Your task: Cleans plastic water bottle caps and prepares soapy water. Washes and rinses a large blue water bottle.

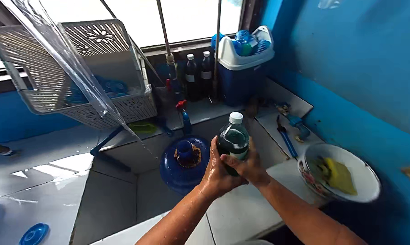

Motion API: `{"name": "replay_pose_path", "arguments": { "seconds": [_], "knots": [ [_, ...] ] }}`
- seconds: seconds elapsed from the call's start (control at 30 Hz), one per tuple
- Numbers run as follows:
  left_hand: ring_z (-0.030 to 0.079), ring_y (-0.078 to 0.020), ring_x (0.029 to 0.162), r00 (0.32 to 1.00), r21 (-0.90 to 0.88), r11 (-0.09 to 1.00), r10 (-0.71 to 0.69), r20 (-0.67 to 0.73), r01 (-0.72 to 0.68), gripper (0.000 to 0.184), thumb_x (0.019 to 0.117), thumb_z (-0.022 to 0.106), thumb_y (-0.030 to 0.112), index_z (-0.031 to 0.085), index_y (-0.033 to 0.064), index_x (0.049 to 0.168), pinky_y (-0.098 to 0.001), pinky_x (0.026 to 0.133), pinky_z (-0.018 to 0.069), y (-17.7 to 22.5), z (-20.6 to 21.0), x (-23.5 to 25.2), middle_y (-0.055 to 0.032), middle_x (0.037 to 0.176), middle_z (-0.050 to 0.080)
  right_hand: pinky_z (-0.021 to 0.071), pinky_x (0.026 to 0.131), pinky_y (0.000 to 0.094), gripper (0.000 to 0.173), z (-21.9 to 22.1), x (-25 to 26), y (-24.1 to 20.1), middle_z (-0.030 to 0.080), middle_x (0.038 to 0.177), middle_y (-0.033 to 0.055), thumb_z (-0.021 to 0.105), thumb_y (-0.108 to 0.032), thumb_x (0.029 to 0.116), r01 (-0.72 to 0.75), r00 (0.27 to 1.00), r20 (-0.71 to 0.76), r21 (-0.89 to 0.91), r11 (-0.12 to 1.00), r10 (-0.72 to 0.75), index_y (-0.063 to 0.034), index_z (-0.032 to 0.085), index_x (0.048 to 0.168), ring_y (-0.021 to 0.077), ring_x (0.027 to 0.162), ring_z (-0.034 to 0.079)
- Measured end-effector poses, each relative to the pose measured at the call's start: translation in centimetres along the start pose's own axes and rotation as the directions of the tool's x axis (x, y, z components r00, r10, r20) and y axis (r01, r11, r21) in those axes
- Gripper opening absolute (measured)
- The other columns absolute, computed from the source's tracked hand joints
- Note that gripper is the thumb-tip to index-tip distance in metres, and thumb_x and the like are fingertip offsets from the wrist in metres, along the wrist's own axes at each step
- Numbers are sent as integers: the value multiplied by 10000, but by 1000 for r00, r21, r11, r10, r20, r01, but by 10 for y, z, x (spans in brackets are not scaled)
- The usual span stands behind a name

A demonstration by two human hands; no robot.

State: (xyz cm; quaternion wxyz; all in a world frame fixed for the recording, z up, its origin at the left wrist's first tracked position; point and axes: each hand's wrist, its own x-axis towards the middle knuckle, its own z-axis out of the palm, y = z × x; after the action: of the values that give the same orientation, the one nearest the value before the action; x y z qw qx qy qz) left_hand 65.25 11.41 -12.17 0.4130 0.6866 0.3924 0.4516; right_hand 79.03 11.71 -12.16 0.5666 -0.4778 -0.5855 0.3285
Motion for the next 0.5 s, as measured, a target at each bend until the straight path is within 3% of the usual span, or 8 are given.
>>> {"name": "replay_pose_path", "arguments": {
  "seconds": [0.07, 0.13, 0.23, 0.3, 0.4, 0.5],
  "knots": [
    [498, -196, 1365, 998, -58, 998, -1, 63, 5, 1313, 569, 919, 179, 86, -142, 1532, -284, 1146, 400, -8, 6, -23, -312, 1468, 432, 494, 1065, 285, 1146, -15, -39, 1, 589, 1349, 207, 897, -499, 672, -50, 993, 101, -63, 997, 57, 109, 344, 1471, 135, 1236, 597],
    [538, -152, 1316, 994, -119, 989, 91, 52, -84, 1240, 604, 922, 279, 175, -137, 1501, -282, 1123, 437, -19, 13, -38, -262, 1419, 495, 425, 1146, 351, 1237, -26, -73, -1, 493, 1460, 297, 865, -552, 687, 9, 985, 172, -122, 993, 13, 142, 266, 1518, 228, 1368, 511],
    [632, -105, 1165, 993, -197, 973, 121, -6, -119, 1069, 581, 966, 245, 362, -96, 1394, -294, 1037, 525, -17, 19, -55, -155, 1262, 619, 404, 1178, 409, 1265, -33, -111, -2, 429, 1501, 359, 724, -722, 774, 153, 973, 201, -207, 966, -111, 172, 238, 1527, 300, 1430, 459],
    [646, -100, 1140, 986, -127, 978, 168, 3, -166, 952, 626, 949, 246, 438, -95, 1353, -296, 1027, 533, -14, 16, -61, -143, 1224, 650, 444, 1142, 406, 1225, -36, -121, 2, 483, 1466, 337, 662, -770, 800, 214, 969, 173, -228, 950, -177, 157, 297, 1514, 271, 1380, 513],
    [673, -82, 1085, 976, -133, 968, 216, 24, -211, 718, 686, 909, 163, 560, -90, 1260, -290, 997, 555, -15, 10, -65, -106, 1159, 696, 498, 1061, 318, 1194, -41, -118, 13, 556, 1400, 245, 747, -739, 732, 231, 967, 154, -181, 956, -205, 107, 378, 1489, 154, 1269, 581],
    [679, -84, 1080, 985, -269, 959, 126, 120, -90, 704, 682, 899, 113, 548, -93, 1257, -295, 994, 563, -12, 9, -67, -84, 1156, 698, 447, 1110, 258, 1220, -36, -117, 19, 568, 1409, 215, 947, -421, 581, 148, 975, 173, -47, 988, -138, 135, 345, 1486, 99, 1293, 561]
  ]
}}
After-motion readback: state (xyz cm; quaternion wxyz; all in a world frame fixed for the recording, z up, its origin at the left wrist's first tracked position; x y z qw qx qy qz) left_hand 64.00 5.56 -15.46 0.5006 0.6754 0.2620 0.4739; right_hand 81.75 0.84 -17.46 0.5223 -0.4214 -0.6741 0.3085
